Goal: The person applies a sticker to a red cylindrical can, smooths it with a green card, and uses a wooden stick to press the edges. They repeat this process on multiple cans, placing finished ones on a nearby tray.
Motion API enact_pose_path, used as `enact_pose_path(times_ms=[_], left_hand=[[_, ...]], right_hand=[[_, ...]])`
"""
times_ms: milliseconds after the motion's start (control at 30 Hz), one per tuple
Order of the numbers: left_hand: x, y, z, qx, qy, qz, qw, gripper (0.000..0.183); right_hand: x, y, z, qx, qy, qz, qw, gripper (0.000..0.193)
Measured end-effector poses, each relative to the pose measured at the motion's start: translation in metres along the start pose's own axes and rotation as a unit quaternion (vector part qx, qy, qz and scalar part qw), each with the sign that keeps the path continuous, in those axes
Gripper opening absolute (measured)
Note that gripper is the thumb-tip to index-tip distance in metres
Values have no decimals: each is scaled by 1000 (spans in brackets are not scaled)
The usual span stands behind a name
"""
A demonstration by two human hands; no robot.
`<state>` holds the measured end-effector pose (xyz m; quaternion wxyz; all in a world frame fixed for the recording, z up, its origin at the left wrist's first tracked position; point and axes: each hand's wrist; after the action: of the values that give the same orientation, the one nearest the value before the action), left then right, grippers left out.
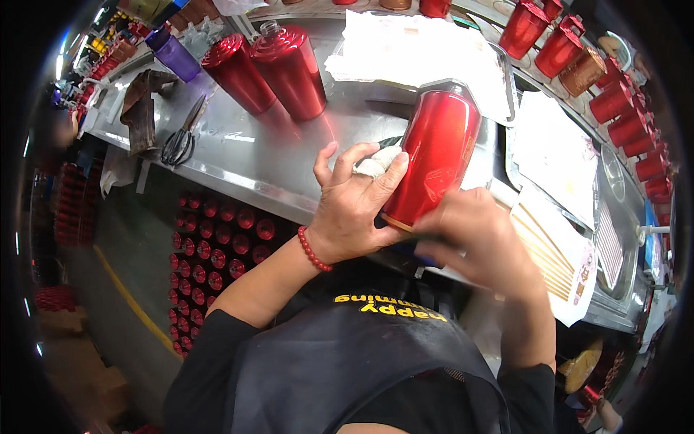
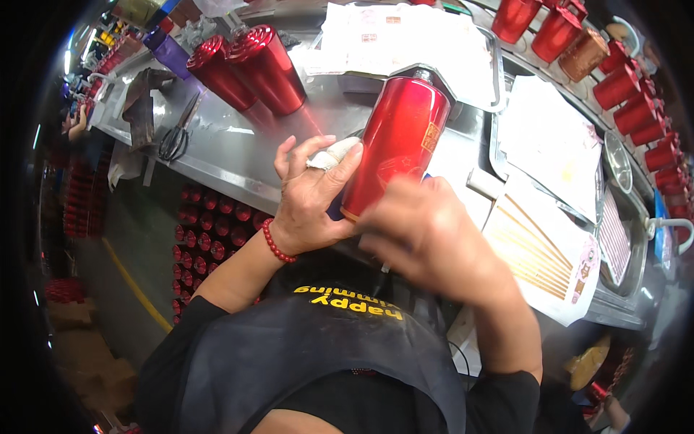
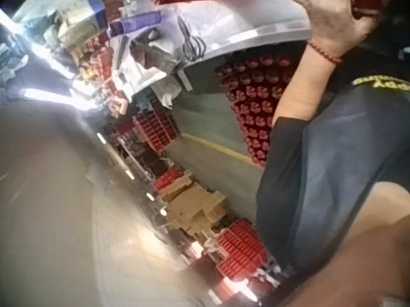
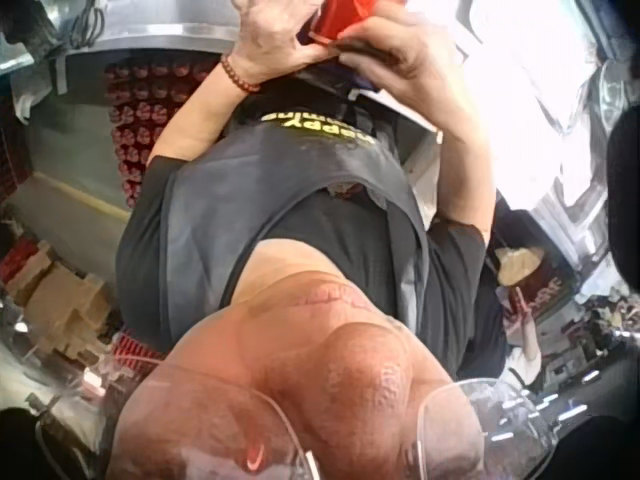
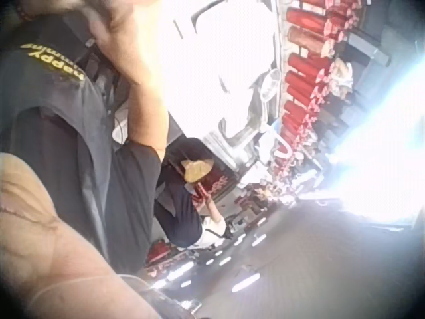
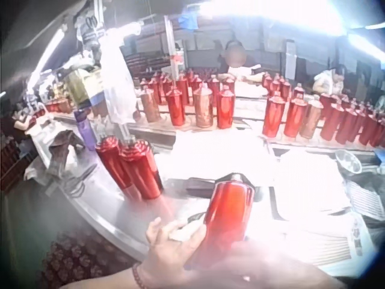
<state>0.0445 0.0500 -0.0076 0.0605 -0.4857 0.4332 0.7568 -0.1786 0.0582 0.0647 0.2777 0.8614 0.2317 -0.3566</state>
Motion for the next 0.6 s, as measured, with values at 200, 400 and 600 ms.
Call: enact_pose_path(times_ms=[200,400,600], left_hand=[[7,-6,-3,-24,-53,-6,998,91],[36,-24,-24,-26,-187,-27,982,98],[15,19,-44,154,-194,-65,967,83]], right_hand=[[0,34,-1,21,-97,49,994,14],[-11,15,38,104,-179,266,942,15],[16,-28,22,107,75,104,986,24]])
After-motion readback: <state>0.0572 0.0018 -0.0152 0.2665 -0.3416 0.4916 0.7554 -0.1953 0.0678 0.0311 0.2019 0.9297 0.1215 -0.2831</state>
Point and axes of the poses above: each hand's wrist, its own y-axis towards the middle knuckle, its own x-axis out of the palm, z = x × y, and after that the axes turned 6 degrees about x, right-handed
